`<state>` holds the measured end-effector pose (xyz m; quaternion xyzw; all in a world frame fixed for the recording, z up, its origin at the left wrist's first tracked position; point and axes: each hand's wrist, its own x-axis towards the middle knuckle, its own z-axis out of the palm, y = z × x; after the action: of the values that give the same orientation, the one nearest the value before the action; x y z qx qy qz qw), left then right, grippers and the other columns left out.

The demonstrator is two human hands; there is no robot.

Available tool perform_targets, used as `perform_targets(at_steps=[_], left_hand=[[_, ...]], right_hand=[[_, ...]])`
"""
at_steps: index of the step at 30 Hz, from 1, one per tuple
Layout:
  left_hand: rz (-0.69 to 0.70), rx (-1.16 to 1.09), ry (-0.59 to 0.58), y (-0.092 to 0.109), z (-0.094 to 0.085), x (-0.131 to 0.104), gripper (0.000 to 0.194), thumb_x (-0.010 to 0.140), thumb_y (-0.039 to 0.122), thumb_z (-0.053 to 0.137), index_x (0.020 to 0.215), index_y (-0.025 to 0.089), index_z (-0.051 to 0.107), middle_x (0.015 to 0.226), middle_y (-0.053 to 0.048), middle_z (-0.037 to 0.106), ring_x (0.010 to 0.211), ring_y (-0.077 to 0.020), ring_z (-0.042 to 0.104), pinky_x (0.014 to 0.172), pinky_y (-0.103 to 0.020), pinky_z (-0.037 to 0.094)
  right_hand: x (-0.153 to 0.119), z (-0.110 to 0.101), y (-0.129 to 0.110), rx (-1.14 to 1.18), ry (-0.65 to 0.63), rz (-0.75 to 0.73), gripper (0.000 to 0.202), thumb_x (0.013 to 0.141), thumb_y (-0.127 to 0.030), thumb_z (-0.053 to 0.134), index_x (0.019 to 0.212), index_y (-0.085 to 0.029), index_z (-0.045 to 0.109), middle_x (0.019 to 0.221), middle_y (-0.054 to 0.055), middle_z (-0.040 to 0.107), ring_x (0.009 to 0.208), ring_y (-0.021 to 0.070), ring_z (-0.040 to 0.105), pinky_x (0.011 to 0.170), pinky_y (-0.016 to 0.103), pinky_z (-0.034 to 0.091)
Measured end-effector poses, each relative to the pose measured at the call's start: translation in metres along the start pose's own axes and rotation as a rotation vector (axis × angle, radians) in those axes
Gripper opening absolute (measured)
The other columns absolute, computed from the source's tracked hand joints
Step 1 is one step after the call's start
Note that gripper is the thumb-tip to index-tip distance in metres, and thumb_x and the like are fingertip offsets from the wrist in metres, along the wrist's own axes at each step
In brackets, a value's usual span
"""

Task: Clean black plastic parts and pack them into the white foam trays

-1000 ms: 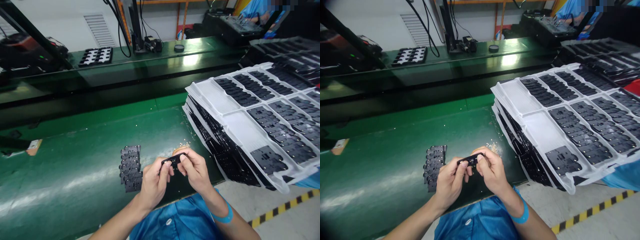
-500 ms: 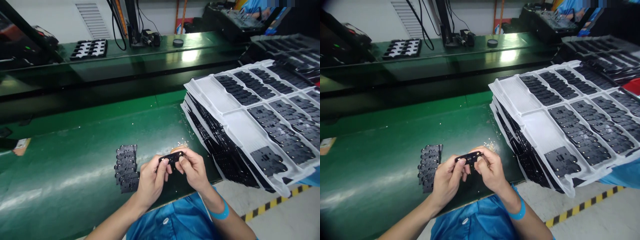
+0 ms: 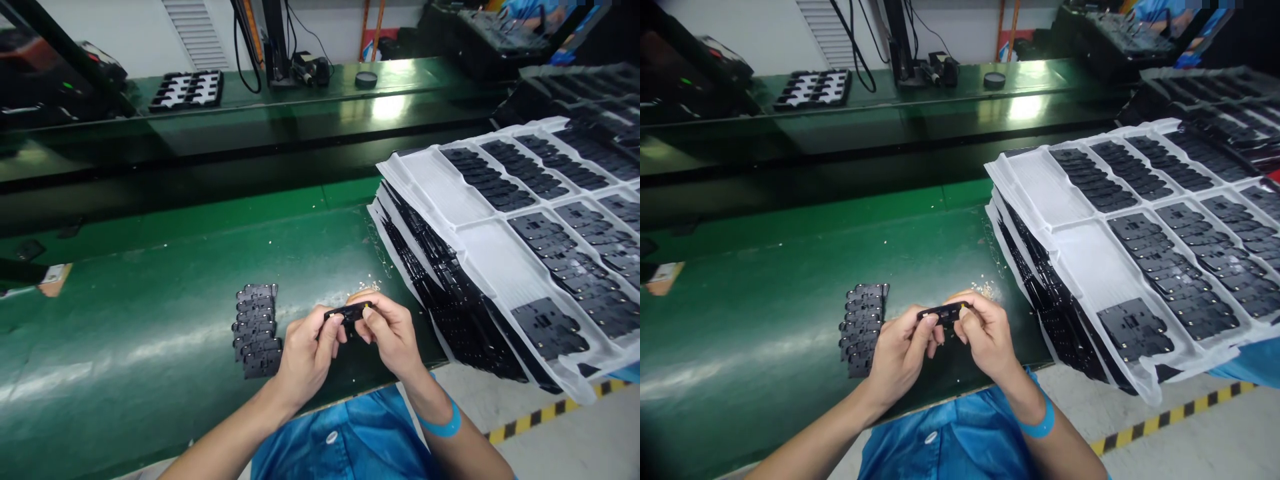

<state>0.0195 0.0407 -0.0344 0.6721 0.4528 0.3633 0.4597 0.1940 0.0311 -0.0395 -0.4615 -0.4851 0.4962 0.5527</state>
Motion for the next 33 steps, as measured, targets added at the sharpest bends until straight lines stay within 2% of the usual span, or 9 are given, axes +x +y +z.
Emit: perform_targets(at_steps=[3,6,8,10,15,19,21,25,33], left_hand=[[-0.026,-0.013,-0.006,-0.003,0.001,0.001,0.035,0.112,0.034,0.047,0.084,0.019,0.061,0.060,0.004,0.059,0.049,-0.0087,0.056,0.057,-0.021,0.044],[-0.053,-0.021,-0.024,-0.004,0.000,0.002,0.035,0.112,0.036,0.045,0.085,0.019,0.060,0.063,0.004,0.060,0.052,-0.0094,0.056,0.059,-0.022,0.043],[-0.061,-0.026,-0.050,-0.002,-0.003,0.002,0.034,0.112,0.037,0.045,0.087,0.019,0.059,0.067,0.003,0.061,0.054,-0.0104,0.055,0.059,-0.023,0.043],[-0.060,-0.037,-0.078,0.001,-0.006,0.002,0.034,0.112,0.037,0.043,0.088,0.019,0.059,0.070,0.002,0.061,0.057,-0.0116,0.055,0.062,-0.025,0.043],[-0.059,-0.131,-0.094,0.007,-0.013,0.000,0.041,0.113,0.041,0.035,0.086,0.019,0.057,0.073,0.000,0.059,0.061,-0.0133,0.054,0.064,-0.027,0.042],[-0.067,-0.160,-0.031,0.003,-0.014,-0.001,0.046,0.113,0.043,0.034,0.079,0.020,0.054,0.067,0.002,0.053,0.057,-0.0120,0.048,0.060,-0.026,0.038],[-0.050,-0.184,-0.031,0.001,-0.014,-0.002,0.045,0.113,0.045,0.035,0.080,0.020,0.053,0.067,0.002,0.052,0.056,-0.0116,0.046,0.057,-0.025,0.037],[-0.041,-0.235,-0.052,-0.003,-0.015,-0.004,0.044,0.113,0.047,0.034,0.083,0.020,0.052,0.068,0.003,0.049,0.056,-0.0114,0.043,0.055,-0.025,0.036],[-0.030,-0.201,-0.003,-0.006,-0.011,-0.006,0.041,0.112,0.047,0.034,0.082,0.021,0.047,0.066,0.005,0.042,0.056,-0.0116,0.039,0.055,-0.025,0.030]], right_hand=[[0.000,-0.005,0.000,0.034,-0.065,0.019,0.017,0.101,-0.027,0.059,0.105,-0.017,0.073,0.089,0.003,0.067,0.052,0.0079,0.054,0.048,0.023,0.041],[0.000,-0.009,-0.001,-0.005,-0.130,0.076,0.022,0.101,-0.031,0.063,0.116,-0.017,0.071,0.072,-0.002,0.063,0.055,0.0118,0.058,0.053,0.025,0.047],[0.000,-0.010,-0.003,-0.075,-0.122,0.101,0.023,0.104,-0.033,0.062,0.118,-0.017,0.070,0.065,-0.003,0.060,0.055,0.0126,0.058,0.054,0.025,0.047],[-0.001,-0.009,-0.005,-0.126,-0.105,0.088,0.020,0.106,-0.033,0.060,0.116,-0.018,0.070,0.068,-0.003,0.061,0.055,0.0121,0.058,0.054,0.025,0.047],[-0.007,-0.003,-0.013,-0.187,-0.150,-0.028,0.017,0.109,-0.026,0.054,0.109,-0.020,0.070,0.103,0.007,0.065,0.062,0.0116,0.060,0.059,0.029,0.051],[-0.010,-0.001,-0.016,-0.292,-0.198,-0.151,0.020,0.109,-0.019,0.052,0.112,-0.022,0.071,0.092,0.006,0.062,0.069,0.0163,0.062,0.070,0.034,0.054],[-0.010,-0.002,-0.017,-0.317,-0.214,-0.189,0.022,0.108,-0.017,0.052,0.117,-0.022,0.071,0.093,0.006,0.063,0.070,0.0167,0.062,0.070,0.035,0.054],[-0.010,-0.002,-0.017,-0.312,-0.234,-0.207,0.027,0.108,-0.015,0.052,0.124,-0.023,0.071,0.100,0.007,0.065,0.065,0.0146,0.061,0.066,0.034,0.055],[-0.012,0.000,-0.015,-0.299,-0.229,-0.206,0.027,0.107,-0.012,0.053,0.123,-0.022,0.071,0.088,0.004,0.062,0.068,0.0160,0.062,0.071,0.035,0.053]])
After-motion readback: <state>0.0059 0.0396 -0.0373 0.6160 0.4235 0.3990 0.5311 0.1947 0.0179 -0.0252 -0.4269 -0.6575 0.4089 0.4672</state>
